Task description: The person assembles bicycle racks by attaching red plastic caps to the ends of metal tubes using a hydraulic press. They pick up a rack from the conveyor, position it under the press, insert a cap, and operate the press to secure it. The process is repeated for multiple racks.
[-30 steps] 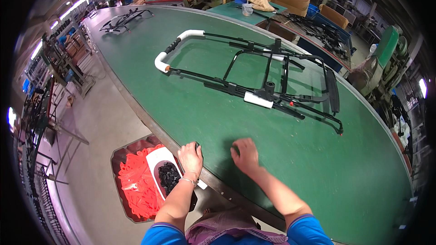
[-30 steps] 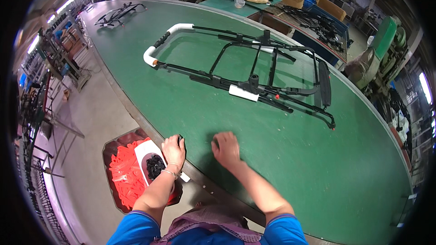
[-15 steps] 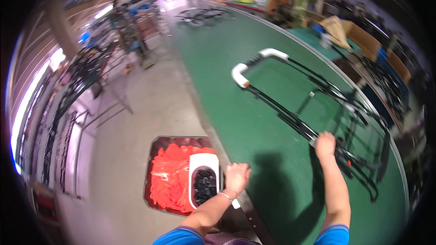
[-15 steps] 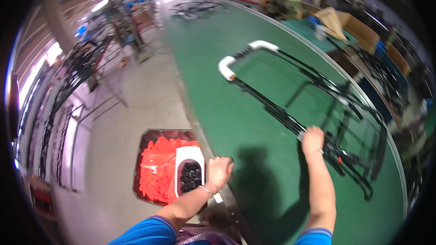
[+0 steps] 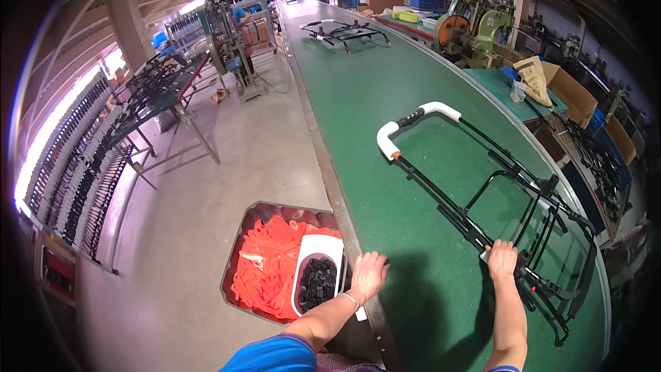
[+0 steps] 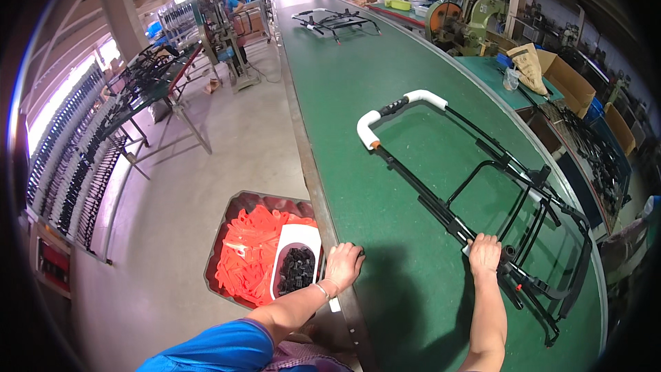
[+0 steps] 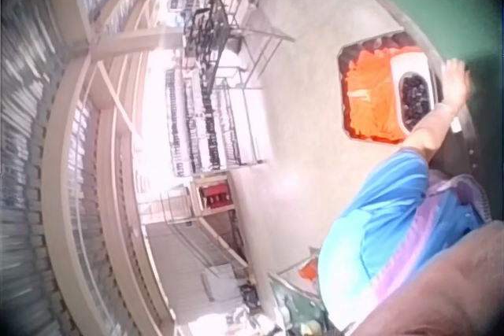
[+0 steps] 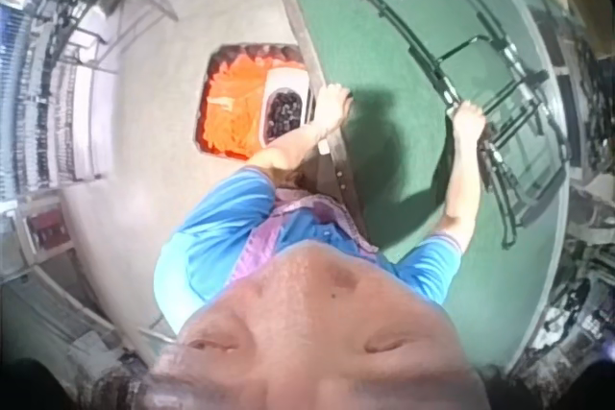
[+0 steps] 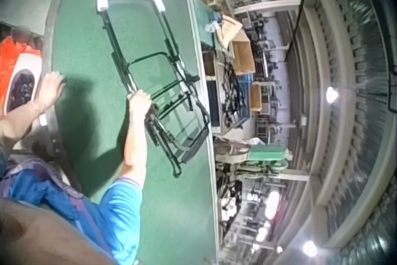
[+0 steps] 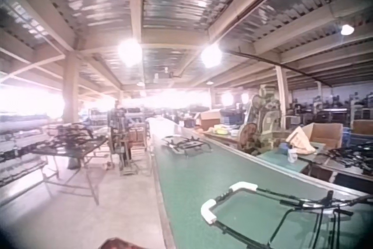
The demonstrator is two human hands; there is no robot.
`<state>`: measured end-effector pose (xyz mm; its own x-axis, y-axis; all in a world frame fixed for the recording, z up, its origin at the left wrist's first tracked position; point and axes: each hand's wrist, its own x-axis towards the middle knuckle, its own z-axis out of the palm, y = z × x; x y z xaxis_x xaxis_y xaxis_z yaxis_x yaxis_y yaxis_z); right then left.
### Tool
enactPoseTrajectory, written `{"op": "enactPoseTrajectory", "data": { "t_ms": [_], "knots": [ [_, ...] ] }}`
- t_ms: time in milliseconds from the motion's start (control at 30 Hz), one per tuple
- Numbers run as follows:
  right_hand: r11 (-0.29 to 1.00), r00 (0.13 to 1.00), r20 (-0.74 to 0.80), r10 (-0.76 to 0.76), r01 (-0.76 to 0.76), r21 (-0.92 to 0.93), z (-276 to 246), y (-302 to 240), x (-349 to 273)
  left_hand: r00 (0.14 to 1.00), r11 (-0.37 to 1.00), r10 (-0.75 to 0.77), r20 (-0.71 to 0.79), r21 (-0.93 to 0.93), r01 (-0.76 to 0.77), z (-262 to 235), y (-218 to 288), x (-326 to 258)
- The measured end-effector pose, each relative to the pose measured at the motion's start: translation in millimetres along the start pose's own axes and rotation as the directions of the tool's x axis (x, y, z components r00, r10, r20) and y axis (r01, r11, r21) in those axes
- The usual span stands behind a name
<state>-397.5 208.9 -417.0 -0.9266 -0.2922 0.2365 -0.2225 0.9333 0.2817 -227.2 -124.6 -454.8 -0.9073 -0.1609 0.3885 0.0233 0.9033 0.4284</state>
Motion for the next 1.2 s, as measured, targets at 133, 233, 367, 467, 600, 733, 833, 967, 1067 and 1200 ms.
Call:
{"op": "enactPoseTrajectory", "data": {
  "t_ms": [133,233,367,467,600,733,833,967,1067,1200],
  "knots": [
    [1.0,0.997,0.078,-0.019,0.019,0.005,-31,16,-50,0.999,1.0,-0.019,0.038,-0.009,0.02,-4,9,8],
    [0.993,0.994,0.001,-0.109,0.109,0.039,-82,15,-76,0.975,0.985,-0.078,0.207,0.169,0.043,-8,18,14],
    [0.981,0.979,-0.064,-0.193,0.191,-0.027,-161,-7,-99,0.997,0.997,-0.014,-0.08,-0.073,0.008,4,-6,-1],
    [0.968,0.962,-0.11,-0.251,0.247,-0.05,-217,-15,-114,0.949,0.854,-0.228,-0.216,-0.512,0.089,19,-31,-15],
    [0.975,0.975,-0.005,-0.222,0.222,0.013,-292,-28,-136,0.866,0.192,-0.458,0.2,-0.929,0.316,-65,-28,-11],
    [0.99,0.991,0.054,-0.122,0.118,0.084,-351,-47,-170,0.904,-0.161,-0.285,0.32,-0.945,0.284,-169,16,31],
    [0.986,0.991,0.051,-0.124,0.118,0.116,-361,-64,-175,0.909,-0.238,-0.159,0.385,-0.909,0.343,-195,18,41],
    [0.987,0.992,0.038,-0.118,0.113,0.115,-358,-71,-183,0.888,-0.219,-0.046,0.457,-0.872,0.438,-197,25,45],
    [0.987,0.994,0.042,-0.1,0.094,0.13,-358,-69,-190,0.872,-0.173,0.024,0.489,-0.857,0.485,-194,28,48],
    [0.99,0.996,0.051,-0.078,0.071,0.123,-360,-66,-192,0.89,-0.019,-0.03,0.454,-0.891,0.454,-192,32,44]
  ]
}}
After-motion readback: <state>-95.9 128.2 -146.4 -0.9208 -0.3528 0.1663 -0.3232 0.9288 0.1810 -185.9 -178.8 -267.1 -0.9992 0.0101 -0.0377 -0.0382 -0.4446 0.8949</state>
